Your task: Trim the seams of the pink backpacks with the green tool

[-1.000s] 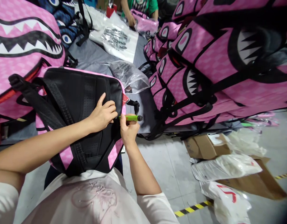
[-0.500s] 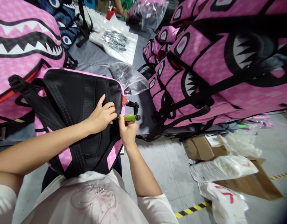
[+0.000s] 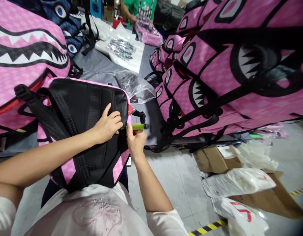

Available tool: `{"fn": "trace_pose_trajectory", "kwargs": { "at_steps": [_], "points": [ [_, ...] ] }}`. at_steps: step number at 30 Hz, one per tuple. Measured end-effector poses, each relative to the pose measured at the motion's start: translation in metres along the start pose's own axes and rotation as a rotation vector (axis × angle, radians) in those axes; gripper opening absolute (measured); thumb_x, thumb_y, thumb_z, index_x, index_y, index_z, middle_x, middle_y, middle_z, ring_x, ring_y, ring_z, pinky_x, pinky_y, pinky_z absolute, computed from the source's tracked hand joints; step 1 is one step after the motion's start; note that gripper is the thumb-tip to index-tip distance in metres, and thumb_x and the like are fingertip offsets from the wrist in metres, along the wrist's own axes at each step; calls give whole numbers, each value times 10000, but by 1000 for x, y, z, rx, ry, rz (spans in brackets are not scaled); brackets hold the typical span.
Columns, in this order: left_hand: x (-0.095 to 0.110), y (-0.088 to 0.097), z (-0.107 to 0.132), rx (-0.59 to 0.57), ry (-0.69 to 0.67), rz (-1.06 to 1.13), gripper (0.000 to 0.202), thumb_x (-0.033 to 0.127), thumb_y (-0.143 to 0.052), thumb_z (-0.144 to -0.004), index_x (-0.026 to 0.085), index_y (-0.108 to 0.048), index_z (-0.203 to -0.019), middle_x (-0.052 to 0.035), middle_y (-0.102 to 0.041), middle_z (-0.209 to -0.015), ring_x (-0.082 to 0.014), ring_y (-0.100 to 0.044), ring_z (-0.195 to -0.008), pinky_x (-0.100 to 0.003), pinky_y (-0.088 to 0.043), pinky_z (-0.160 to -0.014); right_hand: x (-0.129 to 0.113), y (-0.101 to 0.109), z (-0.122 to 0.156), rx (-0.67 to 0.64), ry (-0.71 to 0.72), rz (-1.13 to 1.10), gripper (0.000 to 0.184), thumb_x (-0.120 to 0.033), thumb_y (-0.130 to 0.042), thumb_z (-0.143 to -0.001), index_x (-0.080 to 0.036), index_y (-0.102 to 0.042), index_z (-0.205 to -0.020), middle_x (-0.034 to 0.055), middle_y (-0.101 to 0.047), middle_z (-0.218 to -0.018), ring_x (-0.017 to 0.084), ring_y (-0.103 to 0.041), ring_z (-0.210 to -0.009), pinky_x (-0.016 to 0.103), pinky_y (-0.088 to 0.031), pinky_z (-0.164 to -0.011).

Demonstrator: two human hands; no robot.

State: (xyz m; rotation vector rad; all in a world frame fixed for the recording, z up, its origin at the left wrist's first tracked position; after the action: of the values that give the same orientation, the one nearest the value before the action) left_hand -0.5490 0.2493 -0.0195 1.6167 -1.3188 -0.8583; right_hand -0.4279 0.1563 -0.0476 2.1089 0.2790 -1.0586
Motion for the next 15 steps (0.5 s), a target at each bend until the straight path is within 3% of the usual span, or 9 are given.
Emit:
{"fn": "trace_pose_trajectory", "kwargs": {
  "at_steps": [7, 15],
  "points": [
    [-2, 3, -3, -52, 17, -35, 28, 152, -661, -848, 159, -676, -871, -84, -690, -941, -301, -603, -1127, -756, -285, -1165, 1, -3, -1, -8, 7, -49, 379, -511, -531, -957, -174, -644, -825, 37, -681, -678, 160, -626, -565, 271, -469, -583],
    [2, 15, 2, -48, -76, -172, 103, 231, -594, -911, 161, -666, -930, -128, -708, -1028, -350, -608, -1132, -746, -301, -1114, -12, -3, -1, -69, -31, 46, 352, -377, -594, -932, -190, -600, -633, 19, -641, -593, 144, -605, -546, 250, -414, -569]
  ]
}}
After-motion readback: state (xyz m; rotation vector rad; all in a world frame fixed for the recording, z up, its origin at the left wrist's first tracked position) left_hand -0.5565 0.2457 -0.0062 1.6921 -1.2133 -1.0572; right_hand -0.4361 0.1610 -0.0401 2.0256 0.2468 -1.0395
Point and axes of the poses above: each hand's wrist, its own z-axis away from the middle knuckle, its own y-axis out of the back of the hand, x = y × z, the point moved 4 cm from there along -z, towards the middle knuckle
